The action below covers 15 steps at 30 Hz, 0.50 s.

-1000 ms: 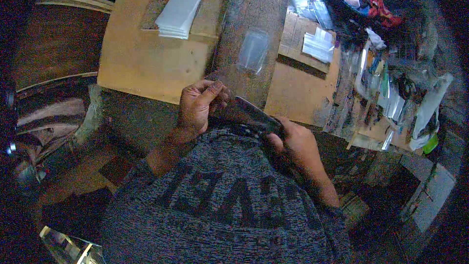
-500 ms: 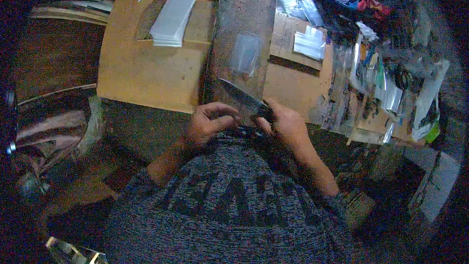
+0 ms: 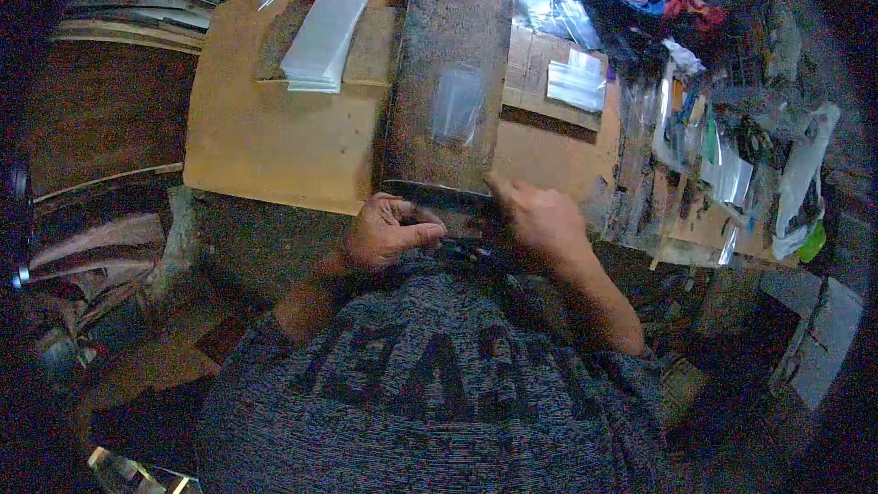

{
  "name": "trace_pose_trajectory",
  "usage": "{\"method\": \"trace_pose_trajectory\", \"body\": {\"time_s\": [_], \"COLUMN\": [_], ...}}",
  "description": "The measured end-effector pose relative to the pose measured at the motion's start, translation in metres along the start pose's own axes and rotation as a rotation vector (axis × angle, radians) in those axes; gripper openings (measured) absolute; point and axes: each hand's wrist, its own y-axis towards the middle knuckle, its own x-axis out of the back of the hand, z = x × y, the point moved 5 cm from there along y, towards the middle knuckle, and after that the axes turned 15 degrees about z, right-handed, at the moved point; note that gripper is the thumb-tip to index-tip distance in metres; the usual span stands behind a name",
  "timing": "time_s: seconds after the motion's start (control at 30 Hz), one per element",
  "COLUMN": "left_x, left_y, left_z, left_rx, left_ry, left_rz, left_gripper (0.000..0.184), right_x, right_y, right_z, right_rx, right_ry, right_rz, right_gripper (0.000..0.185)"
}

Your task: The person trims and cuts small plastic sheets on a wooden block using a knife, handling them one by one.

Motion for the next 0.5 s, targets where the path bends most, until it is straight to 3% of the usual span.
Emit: {"method": "trace_pose_trajectory", "body": {"time_s": [0.07, 0.17, 0.2, 0.3, 0.33, 0.4, 0.5], "left_x": [0.004, 0.007, 0.008, 0.010, 0.008, 0.007, 0.009], "left_y": [-0.002, -0.007, -0.005, 0.009, 0.013, 0.015, 0.009], "left_z": [-0.007, -0.010, -0.005, 0.008, 0.008, 0.008, 0.004], "left_rx": [-0.029, -0.027, -0.028, -0.092, -0.144, -0.195, -0.230], "left_ry": [0.094, 0.058, 0.059, 0.003, -0.103, -0.213, -0.273], "left_rz": [0.012, -0.028, -0.035, -0.152, -0.182, -0.212, -0.233], "left_gripper": [0.013, 0.012, 0.012, 0.013, 0.013, 0.013, 0.011], "right_x": [0.005, 0.034, 0.032, 0.006, -0.009, -0.037, -0.036], "right_y": [0.002, -0.008, -0.006, 0.003, 0.006, 0.020, 0.021], "right_z": [-0.010, -0.025, -0.027, -0.008, -0.006, 0.008, 0.013], "right_rx": [-0.041, -0.146, -0.140, 0.144, 0.143, 0.440, 0.457], "right_ry": [-0.063, 0.291, 0.290, 0.966, 0.965, 0.980, 1.130], "right_rz": [-0.006, -0.419, -0.418, -0.077, -0.080, 0.002, -0.022], "right_gripper": [0.045, 0.039, 0.039, 0.031, 0.031, 0.024, 0.016]}}
